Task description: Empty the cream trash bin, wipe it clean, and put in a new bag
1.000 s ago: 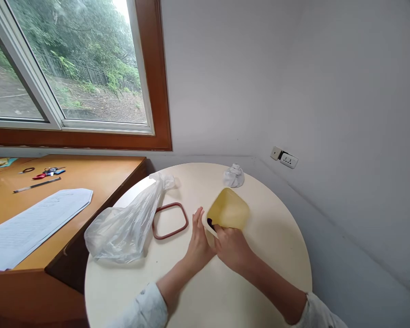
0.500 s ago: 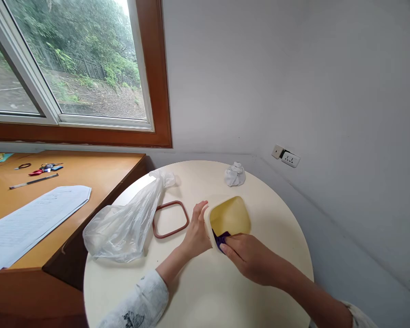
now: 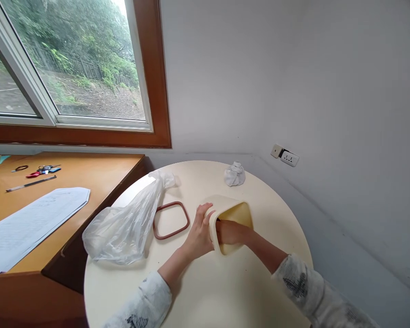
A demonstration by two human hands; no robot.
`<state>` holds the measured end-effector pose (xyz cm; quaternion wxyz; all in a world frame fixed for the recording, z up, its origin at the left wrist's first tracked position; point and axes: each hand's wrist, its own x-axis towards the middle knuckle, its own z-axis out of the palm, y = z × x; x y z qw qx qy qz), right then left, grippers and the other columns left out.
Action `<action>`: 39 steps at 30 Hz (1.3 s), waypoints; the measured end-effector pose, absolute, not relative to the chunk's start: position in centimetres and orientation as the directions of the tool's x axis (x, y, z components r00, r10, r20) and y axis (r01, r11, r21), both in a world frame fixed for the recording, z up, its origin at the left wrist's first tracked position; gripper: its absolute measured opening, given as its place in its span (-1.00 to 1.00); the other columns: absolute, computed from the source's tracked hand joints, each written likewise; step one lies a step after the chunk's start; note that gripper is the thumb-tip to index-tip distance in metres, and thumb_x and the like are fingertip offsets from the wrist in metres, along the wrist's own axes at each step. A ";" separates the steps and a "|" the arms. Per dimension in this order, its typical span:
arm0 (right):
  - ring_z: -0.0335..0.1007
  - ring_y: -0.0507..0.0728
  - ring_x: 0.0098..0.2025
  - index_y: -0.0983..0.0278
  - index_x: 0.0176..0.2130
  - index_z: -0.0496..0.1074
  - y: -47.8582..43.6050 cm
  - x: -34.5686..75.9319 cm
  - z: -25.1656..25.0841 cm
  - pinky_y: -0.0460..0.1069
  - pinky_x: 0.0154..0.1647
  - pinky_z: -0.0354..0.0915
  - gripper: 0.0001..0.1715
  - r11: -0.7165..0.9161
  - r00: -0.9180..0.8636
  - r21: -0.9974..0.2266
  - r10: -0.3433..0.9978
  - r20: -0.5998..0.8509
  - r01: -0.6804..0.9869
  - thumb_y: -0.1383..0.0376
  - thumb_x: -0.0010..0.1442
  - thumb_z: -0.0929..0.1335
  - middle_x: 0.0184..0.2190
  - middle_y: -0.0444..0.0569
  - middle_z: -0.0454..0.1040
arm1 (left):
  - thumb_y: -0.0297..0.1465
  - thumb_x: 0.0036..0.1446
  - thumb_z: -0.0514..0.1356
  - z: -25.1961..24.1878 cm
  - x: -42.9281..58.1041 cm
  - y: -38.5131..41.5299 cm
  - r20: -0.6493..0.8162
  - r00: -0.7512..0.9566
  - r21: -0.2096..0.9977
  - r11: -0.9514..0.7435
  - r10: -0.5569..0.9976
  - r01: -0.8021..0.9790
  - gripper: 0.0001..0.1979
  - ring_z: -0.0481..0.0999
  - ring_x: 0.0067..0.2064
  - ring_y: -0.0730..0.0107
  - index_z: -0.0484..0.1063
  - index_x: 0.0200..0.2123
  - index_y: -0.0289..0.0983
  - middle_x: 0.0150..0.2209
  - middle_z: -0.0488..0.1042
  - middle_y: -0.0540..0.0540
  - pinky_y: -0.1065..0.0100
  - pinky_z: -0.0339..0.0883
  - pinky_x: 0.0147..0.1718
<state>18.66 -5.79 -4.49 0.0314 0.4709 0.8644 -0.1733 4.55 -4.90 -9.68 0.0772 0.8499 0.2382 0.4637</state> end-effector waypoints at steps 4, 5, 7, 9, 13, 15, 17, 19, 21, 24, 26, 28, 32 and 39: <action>0.40 0.20 -0.26 0.37 -0.25 0.43 -5.4 19.1 -4.9 0.00 -0.39 0.25 -0.69 0.426 -0.445 -0.131 0.856 -0.262 0.895 0.36 0.19 0.15 -0.24 0.14 0.48 | -0.31 -0.17 0.33 -9.5 4.5 -4.7 0.742 0.457 0.376 -0.869 0.491 0.322 -0.02 0.03 0.19 -0.08 -0.24 0.21 -0.18 0.14 -0.02 -0.34 -0.17 -0.03 0.10; 0.41 0.21 -0.28 0.37 -0.31 0.45 -5.7 19.3 -4.7 0.01 -0.39 0.25 -0.68 0.412 -0.423 -0.101 0.863 -0.276 0.906 0.37 0.19 0.14 -0.29 0.15 0.49 | -0.31 -0.18 0.33 -9.4 4.4 -4.6 0.738 0.457 0.393 -0.866 0.497 0.308 -0.02 0.03 0.19 -0.08 -0.24 0.21 -0.18 0.14 -0.02 -0.34 -0.15 0.01 0.10; 0.42 0.21 -0.35 0.37 -0.40 0.45 -6.5 19.8 -4.1 0.01 -0.42 0.25 -0.69 0.400 -0.399 -0.061 0.865 -0.304 0.915 0.40 0.16 0.17 -0.40 0.15 0.50 | -0.30 -0.19 0.33 -9.2 4.4 -4.7 0.725 0.459 0.434 -0.858 0.514 0.276 0.00 0.04 0.19 -0.07 -0.25 0.21 -0.18 0.14 -0.01 -0.33 -0.10 0.09 0.07; 0.42 0.21 -0.38 0.38 -0.42 0.45 -7.9 20.3 -2.8 0.02 -0.44 0.25 -0.70 0.396 -0.389 -0.045 0.867 -0.311 0.917 0.41 0.16 0.18 -0.45 0.16 0.50 | -0.30 -0.19 0.33 -9.0 4.4 -4.8 0.715 0.462 0.463 -0.850 0.525 0.251 0.00 0.05 0.19 -0.06 -0.25 0.21 -0.17 0.14 -0.01 -0.32 -0.08 0.13 0.06; 0.41 0.14 -0.31 0.32 -0.32 0.43 -11.9 20.8 0.2 0.00 -0.32 0.28 -0.56 0.439 -0.464 -0.152 0.854 -0.235 0.885 0.35 0.27 0.05 -0.32 0.08 0.50 | -0.31 -0.20 0.34 -8.7 4.5 -4.9 0.705 0.458 0.488 -0.839 0.542 0.240 -0.01 0.04 0.19 -0.05 -0.23 0.20 -0.18 0.14 -0.02 -0.32 -0.06 0.11 0.08; 0.38 0.12 -0.22 0.27 -0.26 0.41 -13.8 20.7 1.1 0.00 -0.20 0.27 -0.60 0.479 -0.533 -0.312 0.838 -0.115 0.821 0.28 0.29 0.06 -0.24 0.01 0.49 | -0.32 -0.22 0.35 -8.6 4.5 -4.9 0.697 0.453 0.504 -0.829 0.556 0.242 0.00 0.04 0.19 -0.04 -0.21 0.19 -0.20 0.13 -0.02 -0.32 -0.06 0.10 0.09; 0.35 0.13 -0.12 0.26 -0.16 0.38 -15.1 20.7 1.1 0.01 -0.11 0.26 -0.69 0.492 -0.542 -0.409 0.841 -0.006 0.769 0.23 0.26 0.14 -0.16 -0.01 0.46 | -0.32 -0.25 0.36 -8.6 4.5 -4.8 0.685 0.455 0.523 -0.819 0.569 0.237 0.02 0.04 0.19 -0.04 -0.21 0.19 -0.21 0.14 -0.03 -0.32 -0.05 0.10 0.09; 0.31 0.14 -0.05 0.26 -0.07 0.33 -15.6 21.0 0.2 0.04 0.00 0.22 -0.70 0.503 -0.524 -0.390 0.850 0.059 0.772 0.25 0.21 0.22 -0.10 0.00 0.43 | -0.32 -0.28 0.37 -8.5 4.4 -4.7 0.671 0.468 0.537 -0.812 0.575 0.228 0.04 0.03 0.20 -0.04 -0.20 0.19 -0.21 0.15 -0.04 -0.31 -0.04 0.11 0.10; 0.30 0.14 -0.02 0.28 0.00 0.29 -15.3 21.9 -1.3 0.10 0.13 0.10 -0.63 0.535 -0.524 -0.288 0.843 0.121 0.794 0.31 0.18 0.25 -0.07 0.01 0.42 | -0.33 -0.30 0.38 -8.3 4.2 -4.6 0.658 0.485 0.547 -0.808 0.576 0.218 0.05 0.03 0.20 -0.04 -0.19 0.19 -0.21 0.15 -0.03 -0.30 -0.02 0.11 0.10; 0.31 0.14 -0.01 0.33 0.01 0.29 -14.4 24.0 -3.5 0.17 0.23 -0.07 -0.62 0.572 -0.548 -0.062 0.807 0.218 0.818 0.41 0.18 0.21 -0.10 0.05 0.44 | -0.34 -0.32 0.39 -7.8 3.9 -4.4 0.630 0.516 0.571 -0.797 0.580 0.198 0.07 0.03 0.20 -0.03 -0.20 0.19 -0.20 0.15 -0.04 -0.30 -0.01 0.14 0.09; 0.29 0.16 0.02 0.37 -0.01 0.31 -13.8 25.2 -4.3 0.19 0.24 -0.10 -0.61 0.589 -0.585 0.071 0.766 0.268 0.805 0.47 0.19 0.15 -0.12 0.08 0.45 | -0.34 -0.33 0.39 -7.3 3.7 -4.3 0.610 0.543 0.586 -0.789 0.578 0.182 0.08 0.05 0.20 -0.01 -0.21 0.20 -0.20 0.16 -0.04 -0.30 0.01 0.15 0.08; 0.30 0.16 0.00 0.40 -0.05 0.34 -13.5 26.0 -4.8 0.19 0.23 -0.08 -0.57 0.615 -0.625 0.139 0.723 0.295 0.776 0.53 0.18 0.09 -0.15 0.11 0.46 | -0.33 -0.35 0.40 -6.9 3.5 -4.3 0.592 0.562 0.595 -0.784 0.578 0.179 0.10 0.04 0.20 -0.01 -0.21 0.20 -0.20 0.17 -0.04 -0.30 0.01 0.14 0.09; 0.39 0.15 -0.22 0.39 -0.17 0.40 -13.0 25.4 -4.9 0.14 0.04 0.19 -0.58 0.616 -0.599 0.048 0.741 0.304 0.786 0.52 0.19 0.06 -0.33 0.12 0.49 | -0.35 -0.24 0.36 -7.4 3.7 -4.9 0.554 0.489 0.632 -0.723 0.674 0.280 0.08 -0.04 0.25 -0.03 -0.28 0.23 -0.15 0.24 -0.09 -0.28 -0.05 0.04 0.13; 0.36 0.16 -0.39 0.42 -0.11 0.35 -12.3 20.3 -5.8 0.03 -0.37 0.26 -0.61 0.516 -0.439 -0.124 0.814 0.381 0.848 0.42 0.21 0.07 -0.41 0.12 0.47 | -0.26 -0.23 0.37 -11.2 5.5 -4.7 0.729 0.289 0.469 -0.761 0.620 0.448 0.13 -0.11 0.25 -0.14 -0.37 0.23 -0.26 0.20 -0.09 -0.43 -0.19 -0.03 0.10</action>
